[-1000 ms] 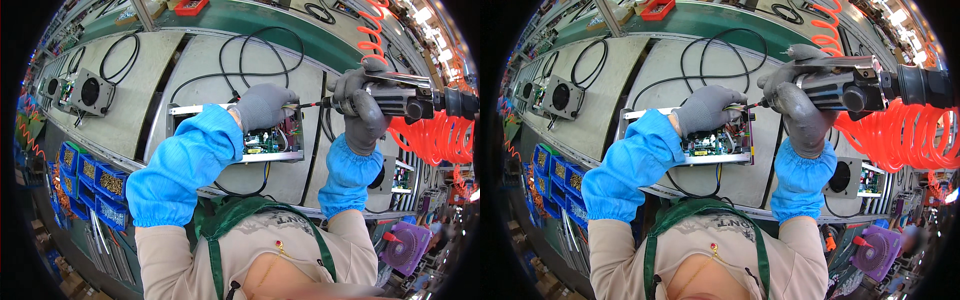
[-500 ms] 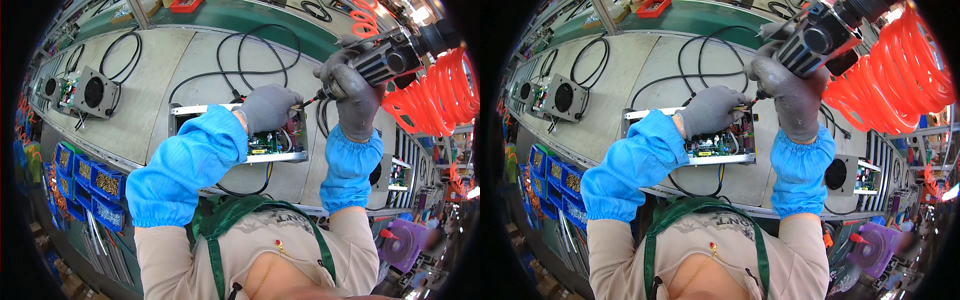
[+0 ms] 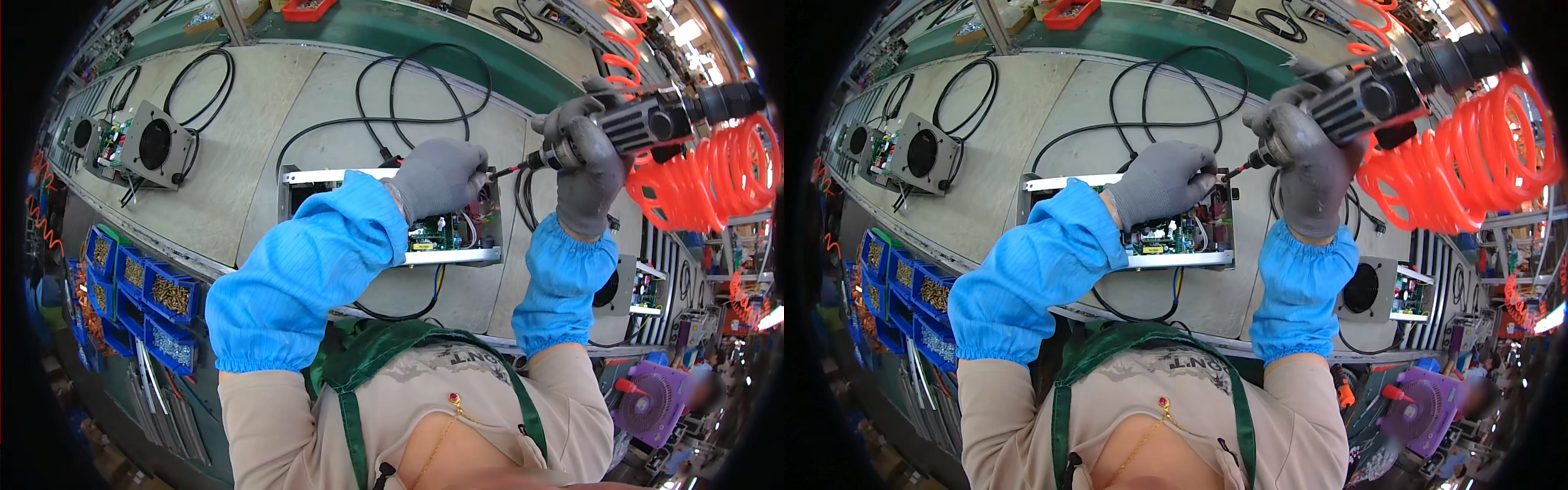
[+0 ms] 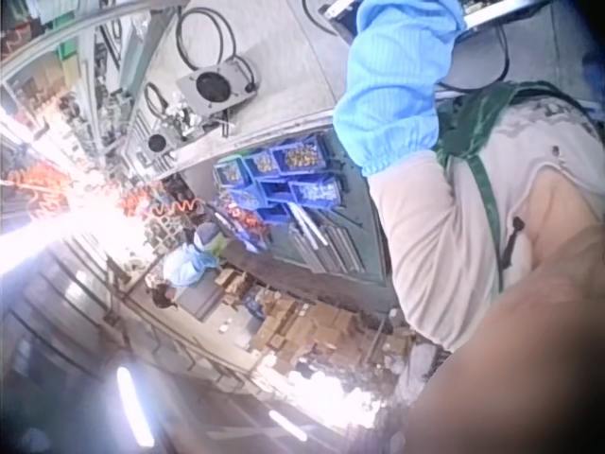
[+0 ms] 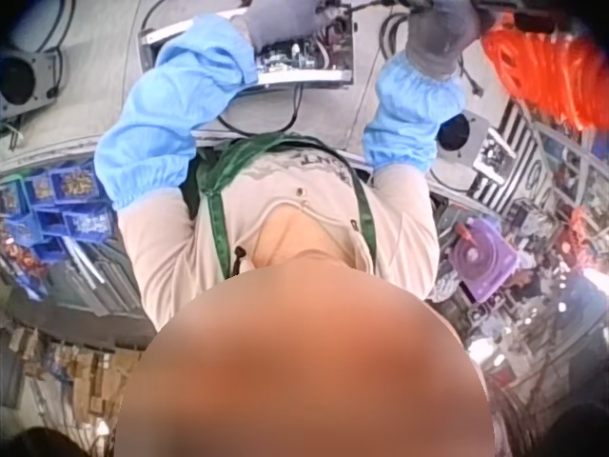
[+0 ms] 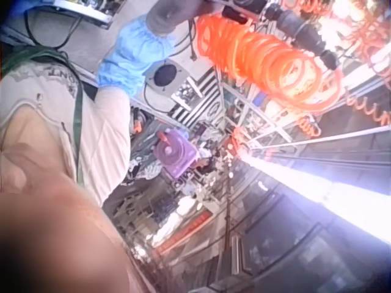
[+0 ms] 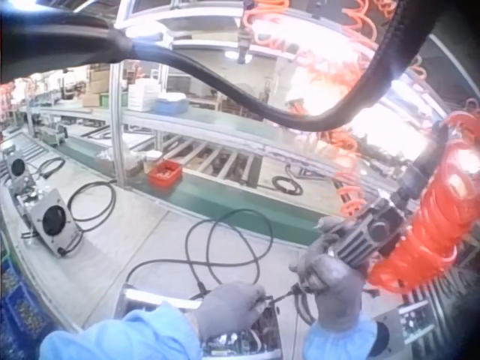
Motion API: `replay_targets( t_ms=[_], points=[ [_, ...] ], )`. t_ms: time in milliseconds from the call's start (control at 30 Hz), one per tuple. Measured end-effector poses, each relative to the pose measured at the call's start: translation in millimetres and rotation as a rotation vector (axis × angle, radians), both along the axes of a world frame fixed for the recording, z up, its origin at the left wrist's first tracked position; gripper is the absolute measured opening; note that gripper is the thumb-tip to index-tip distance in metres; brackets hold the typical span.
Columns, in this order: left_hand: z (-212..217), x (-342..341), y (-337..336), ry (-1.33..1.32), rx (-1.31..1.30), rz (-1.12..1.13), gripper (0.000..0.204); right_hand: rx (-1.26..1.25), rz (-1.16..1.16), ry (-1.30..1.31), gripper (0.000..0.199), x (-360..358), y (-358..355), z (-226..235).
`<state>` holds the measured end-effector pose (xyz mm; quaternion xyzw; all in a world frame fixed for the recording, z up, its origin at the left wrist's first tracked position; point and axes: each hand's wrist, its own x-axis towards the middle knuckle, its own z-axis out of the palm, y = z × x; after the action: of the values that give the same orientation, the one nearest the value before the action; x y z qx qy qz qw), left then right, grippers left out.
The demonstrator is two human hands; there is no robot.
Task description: Assembling components into an electronic chassis and using an electric screwdriver to secure parts.
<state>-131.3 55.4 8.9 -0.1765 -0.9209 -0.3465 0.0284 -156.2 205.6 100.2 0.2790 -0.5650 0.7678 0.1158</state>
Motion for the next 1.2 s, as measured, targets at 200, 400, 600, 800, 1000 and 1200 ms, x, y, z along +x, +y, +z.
replay_targets(
  t_ms=[200, 400, 600, 800, 1000, 1200],
  points=[
    [-8.6, -5.4, 2.7, -0.021, 0.000, -0.010, 0.021, 0.165, 0.034, -0.037, 0.051, -12.5, -2.5, -0.6],
    [0.7, -1.3, 8.3, -0.068, -0.066, 0.032, 0.026, 0.239, 0.083, -0.111, 0.050, -22.6, 20.6, -9.1],
    [17.5, 102.6, 19.0, 0.395, -0.213, -0.125, 0.021, 0.128, 0.221, -0.032, 0.047, -29.6, 19.1, -14.2],
    [-48.5, 224.6, -56.6, -0.081, 0.666, 0.181, 0.025, 0.158, 0.312, -0.141, 0.028, -50.6, 34.7, -22.4],
    [-144.9, 348.0, -162.2, 0.109, 0.169, 1.784, 0.020, 0.178, 0.480, -0.155, 0.017, -53.0, 56.4, -11.0],
    [-211.1, 395.0, -215.1, -0.143, -0.193, 1.727, 0.018, -0.321, 0.513, -0.013, 0.019, -9.5, 59.7, 16.8]
  ],
)
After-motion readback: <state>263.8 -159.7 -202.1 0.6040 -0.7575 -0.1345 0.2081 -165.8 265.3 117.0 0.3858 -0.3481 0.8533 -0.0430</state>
